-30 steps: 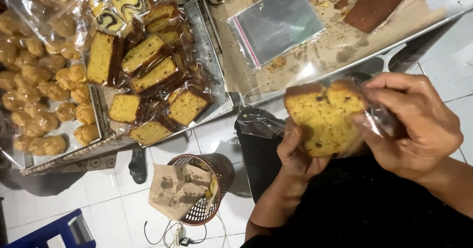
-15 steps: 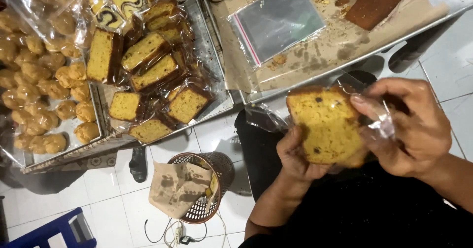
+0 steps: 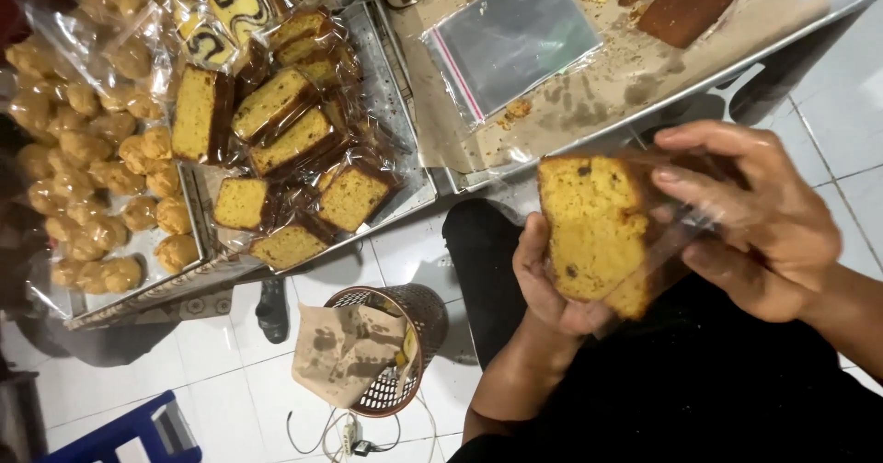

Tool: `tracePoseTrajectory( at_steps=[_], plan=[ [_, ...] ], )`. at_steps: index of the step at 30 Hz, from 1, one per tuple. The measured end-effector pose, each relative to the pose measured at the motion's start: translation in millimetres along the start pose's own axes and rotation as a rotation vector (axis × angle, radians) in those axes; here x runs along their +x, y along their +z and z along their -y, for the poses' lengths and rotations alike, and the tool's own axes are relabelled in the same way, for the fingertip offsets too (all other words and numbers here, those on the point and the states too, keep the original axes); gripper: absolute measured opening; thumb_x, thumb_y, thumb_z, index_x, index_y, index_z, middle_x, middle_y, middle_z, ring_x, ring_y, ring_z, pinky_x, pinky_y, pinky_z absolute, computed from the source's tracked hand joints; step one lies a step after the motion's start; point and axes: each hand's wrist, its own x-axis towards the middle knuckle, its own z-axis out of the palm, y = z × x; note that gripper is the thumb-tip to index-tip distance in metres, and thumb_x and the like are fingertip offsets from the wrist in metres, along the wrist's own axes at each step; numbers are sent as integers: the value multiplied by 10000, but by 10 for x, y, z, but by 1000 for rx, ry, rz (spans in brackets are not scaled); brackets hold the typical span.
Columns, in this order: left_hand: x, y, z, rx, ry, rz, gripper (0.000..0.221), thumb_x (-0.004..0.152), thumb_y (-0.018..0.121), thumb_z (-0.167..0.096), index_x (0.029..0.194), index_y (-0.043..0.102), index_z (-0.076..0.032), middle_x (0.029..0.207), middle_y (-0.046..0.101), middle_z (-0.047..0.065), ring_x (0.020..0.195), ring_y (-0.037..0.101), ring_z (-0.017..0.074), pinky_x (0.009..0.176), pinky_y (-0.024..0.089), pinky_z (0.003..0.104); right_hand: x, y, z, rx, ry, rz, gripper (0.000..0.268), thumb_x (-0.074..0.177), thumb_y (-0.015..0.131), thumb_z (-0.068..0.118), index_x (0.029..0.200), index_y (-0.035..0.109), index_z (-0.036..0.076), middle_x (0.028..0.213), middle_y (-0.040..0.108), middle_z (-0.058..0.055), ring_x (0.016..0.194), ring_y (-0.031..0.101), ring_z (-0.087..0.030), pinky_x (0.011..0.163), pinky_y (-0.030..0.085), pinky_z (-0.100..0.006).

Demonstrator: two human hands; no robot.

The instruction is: Wrapping individual slices of cake into plastic bags for retail sale.

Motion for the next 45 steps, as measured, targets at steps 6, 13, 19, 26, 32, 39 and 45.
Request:
tracePoseTrajectory(
  at_steps=[6, 13, 19, 26, 32, 39, 45],
  plan=[
    [-39, 63, -24, 15, -34, -22, 782, 1116, 521, -553, 1677, 383, -26, 1567, 463, 386, 1473, 481, 484, 1308, 292, 635, 94, -151, 269, -110, 25, 12, 375, 874, 583, 180, 1167, 621, -52, 1393, 442, -324, 1188, 615, -380, 962, 596, -389],
    [-51, 193, 48, 20, -49, -124, 896, 1045, 576, -629, 1595, 409, 58, 1425, 551, 385, 1294, 565, 607, 1076, 537, 643, -162, -119, 247, -99, 126, -49, 301, 827, 681, 92, 1126, 653, 92, 1367, 514, -251, 849, 582, -129, 617, 451, -224],
    [-190, -143, -84, 74, 19, 2, 678, 1097, 560, -485, 1567, 488, -1, 1459, 622, 263, 1266, 680, 385, 1111, 567, 541, -131, -114, 209, -60, 98, -55, 356, 846, 649, 34, 1196, 605, 85, 1268, 499, -177, 877, 665, -152, 638, 527, -211],
    [-43, 125, 60, 393, 36, -52, 752, 866, 696, -293, 1552, 523, -39, 1445, 653, 230, 1284, 695, 374, 1105, 618, 500, -219, -126, 180, -58, 315, -71, 415, 744, 753, 96, 1132, 629, 13, 1146, 590, -186, 475, 472, -61, 422, 426, -192],
    [-58, 208, 139, 635, 85, -18, 668, 776, 717, -206, 1423, 572, -121, 1449, 658, 134, 1341, 667, 322, 1192, 579, 502, -294, -190, 118, 84, 200, 149, 543, 873, 548, 140, 1381, 358, 111, 1365, 473, -194, 1079, 777, -260, 877, 763, -316],
    [-171, 238, 115, 801, 139, -160, 892, 656, 886, -158, 1421, 428, -168, 1398, 602, 151, 1332, 623, 372, 1186, 535, 516, -417, -152, 196, -57, 497, 120, 460, 658, 695, 40, 1109, 633, -25, 1329, 513, -134, 921, 709, -198, 782, 669, -269],
    [-179, 149, 33, 748, 96, -128, 974, 666, 824, -131, 1528, 371, -169, 1470, 558, 195, 1376, 590, 402, 1217, 520, 546, -530, -111, 171, -97, 562, 116, 435, 659, 726, 83, 1079, 616, 61, 1285, 588, -103, 913, 726, -170, 836, 659, -281]
  ],
)
